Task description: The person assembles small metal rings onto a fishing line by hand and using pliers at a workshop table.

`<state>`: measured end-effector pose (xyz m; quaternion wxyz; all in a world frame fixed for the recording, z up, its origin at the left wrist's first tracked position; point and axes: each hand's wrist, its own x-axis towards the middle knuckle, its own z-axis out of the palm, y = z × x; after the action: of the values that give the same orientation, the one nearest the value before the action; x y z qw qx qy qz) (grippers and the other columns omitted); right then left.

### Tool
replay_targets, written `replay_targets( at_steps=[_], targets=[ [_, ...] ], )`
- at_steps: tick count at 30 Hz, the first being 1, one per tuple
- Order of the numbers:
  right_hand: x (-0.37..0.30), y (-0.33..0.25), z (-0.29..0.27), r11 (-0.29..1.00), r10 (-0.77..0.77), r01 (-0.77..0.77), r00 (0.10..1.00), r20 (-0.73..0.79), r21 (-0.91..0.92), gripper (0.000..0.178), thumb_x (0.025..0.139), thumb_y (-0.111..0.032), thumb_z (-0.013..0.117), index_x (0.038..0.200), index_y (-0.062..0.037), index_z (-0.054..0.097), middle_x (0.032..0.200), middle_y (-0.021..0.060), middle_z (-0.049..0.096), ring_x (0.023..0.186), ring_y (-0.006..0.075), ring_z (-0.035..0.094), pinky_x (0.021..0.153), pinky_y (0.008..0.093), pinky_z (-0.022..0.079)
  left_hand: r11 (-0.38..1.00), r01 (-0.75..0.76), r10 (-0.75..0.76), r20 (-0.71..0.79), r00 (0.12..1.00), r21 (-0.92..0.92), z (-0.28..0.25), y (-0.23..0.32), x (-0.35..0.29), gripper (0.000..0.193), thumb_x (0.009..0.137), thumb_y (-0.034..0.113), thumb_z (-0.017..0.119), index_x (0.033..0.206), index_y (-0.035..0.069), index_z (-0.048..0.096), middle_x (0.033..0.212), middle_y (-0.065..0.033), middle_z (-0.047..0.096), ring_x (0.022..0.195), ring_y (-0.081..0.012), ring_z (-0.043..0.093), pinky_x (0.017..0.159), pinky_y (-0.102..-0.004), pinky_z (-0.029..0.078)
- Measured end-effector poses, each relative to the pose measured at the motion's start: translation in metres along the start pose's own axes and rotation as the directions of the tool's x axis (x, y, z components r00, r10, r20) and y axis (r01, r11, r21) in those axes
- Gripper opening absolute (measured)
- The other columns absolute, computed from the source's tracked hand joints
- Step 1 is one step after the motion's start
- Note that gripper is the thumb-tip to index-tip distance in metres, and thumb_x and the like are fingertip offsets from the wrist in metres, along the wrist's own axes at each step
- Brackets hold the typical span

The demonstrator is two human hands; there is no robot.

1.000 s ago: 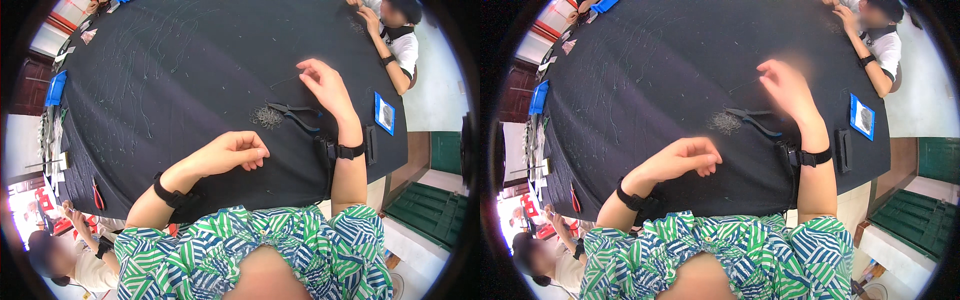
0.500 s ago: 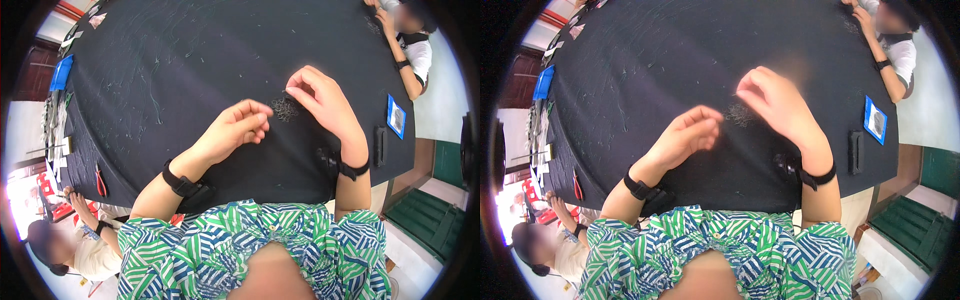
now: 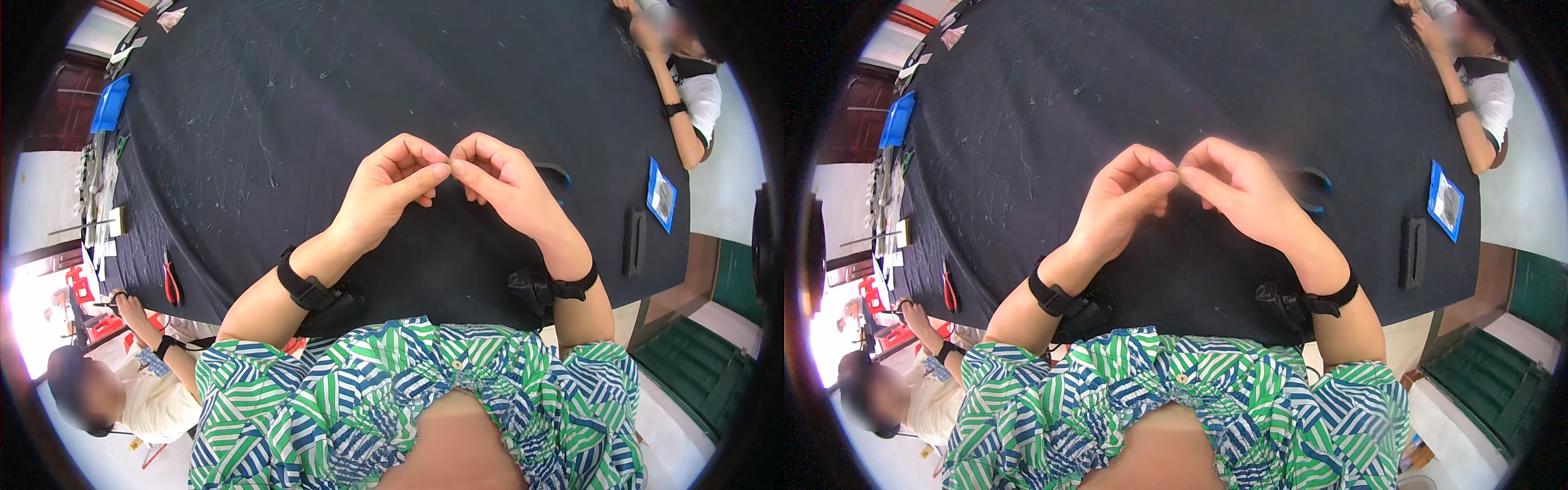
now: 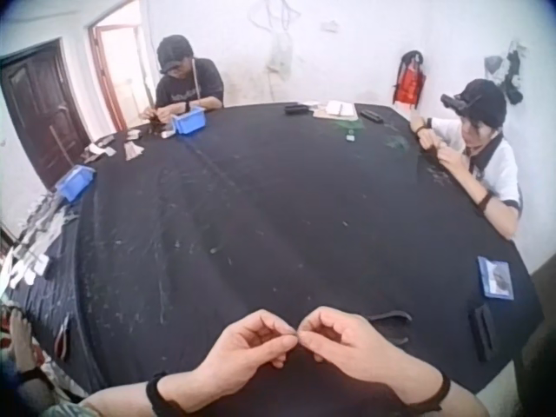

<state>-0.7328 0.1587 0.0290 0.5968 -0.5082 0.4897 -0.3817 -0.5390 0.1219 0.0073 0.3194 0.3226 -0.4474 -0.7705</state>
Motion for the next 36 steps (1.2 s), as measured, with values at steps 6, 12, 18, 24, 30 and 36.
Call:
replay_targets(
  at_steps=[6,12,18,24,30,36],
  targets=[
    [-0.004,0.004,0.003,0.981,-0.153,0.143,0.986,-0.066,-0.133,0.014,0.091,-0.015,0.062,0.097,-0.0029,0.059,0.085,0.002,0.061,0.068,0.0075,0.056,0.062,0.0236,0.046,0.996,-0.018,0.014,-0.053,0.999,-0.083,0.001,0.004,0.001,0.01,0.092,0.014,0.063,0.099,0.009,0.058,0.101,-0.0042,0.064,0.078,-0.0065,0.058,0.068,-0.0207,0.05],
    [-0.009,-0.003,-0.015,0.949,-0.071,0.074,0.997,0.02,-0.305,0.014,0.09,-0.015,0.064,0.093,-0.0014,0.062,0.076,0.0003,0.062,0.065,0.0072,0.057,0.061,0.0232,0.046,0.974,0.002,-0.013,-0.051,0.999,-0.225,-0.006,-0.001,0.01,0.009,0.093,0.014,0.062,0.098,0.009,0.057,0.104,-0.0091,0.066,0.079,-0.0082,0.061,0.071,-0.0232,0.053],
    [-0.008,0.003,-0.034,0.93,-0.163,0.122,0.982,-0.091,-0.346,0.011,0.09,-0.012,0.063,0.093,-0.0015,0.063,0.076,-0.0016,0.058,0.064,0.0045,0.053,0.061,0.0189,0.044,0.96,0.028,-0.037,-0.027,0.999,-0.277,-0.001,-0.006,0.018,0.011,0.094,0.015,0.061,0.101,0.008,0.057,0.1,-0.0086,0.066,0.077,-0.0084,0.061,0.073,-0.0242,0.054],
    [-0.013,0.001,-0.042,0.951,-0.169,0.142,0.983,-0.076,-0.276,0.016,0.093,-0.013,0.058,0.105,-0.0026,0.06,0.09,0.0021,0.065,0.065,0.0051,0.055,0.061,0.0193,0.046,0.969,0.03,-0.025,0.024,0.999,-0.246,0.009,-0.008,0.021,0.013,0.095,0.016,0.06,0.103,0.007,0.057,0.093,-0.0047,0.064,0.077,-0.0078,0.061,0.073,-0.0239,0.053],
    [-0.016,-0.003,-0.064,0.878,-0.154,0.054,0.973,-0.174,-0.475,0.017,0.094,-0.015,0.057,0.104,-0.0019,0.062,0.091,0.0045,0.068,0.063,0.0064,0.056,0.06,0.0203,0.046,0.98,0.039,-0.031,0.043,0.999,-0.196,0.012,-0.01,0.023,0.014,0.095,0.018,0.059,0.103,0.006,0.058,0.089,-0.0029,0.062,0.077,-0.0072,0.06,0.073,-0.023,0.051],
    [-0.016,-0.004,-0.049,0.919,-0.18,0.128,0.978,-0.108,-0.374,0.022,0.093,-0.017,0.058,0.11,-0.0032,0.059,0.096,0.007,0.068,0.069,0.0105,0.063,0.062,0.0236,0.051,0.996,0.023,-0.018,0.066,0.998,-0.085,0.011,-0.009,0.022,0.016,0.097,0.016,0.055,0.109,0.005,0.057,0.092,-0.0028,0.063,0.077,-0.0069,0.058,0.073,-0.0218,0.05]
  ],
)
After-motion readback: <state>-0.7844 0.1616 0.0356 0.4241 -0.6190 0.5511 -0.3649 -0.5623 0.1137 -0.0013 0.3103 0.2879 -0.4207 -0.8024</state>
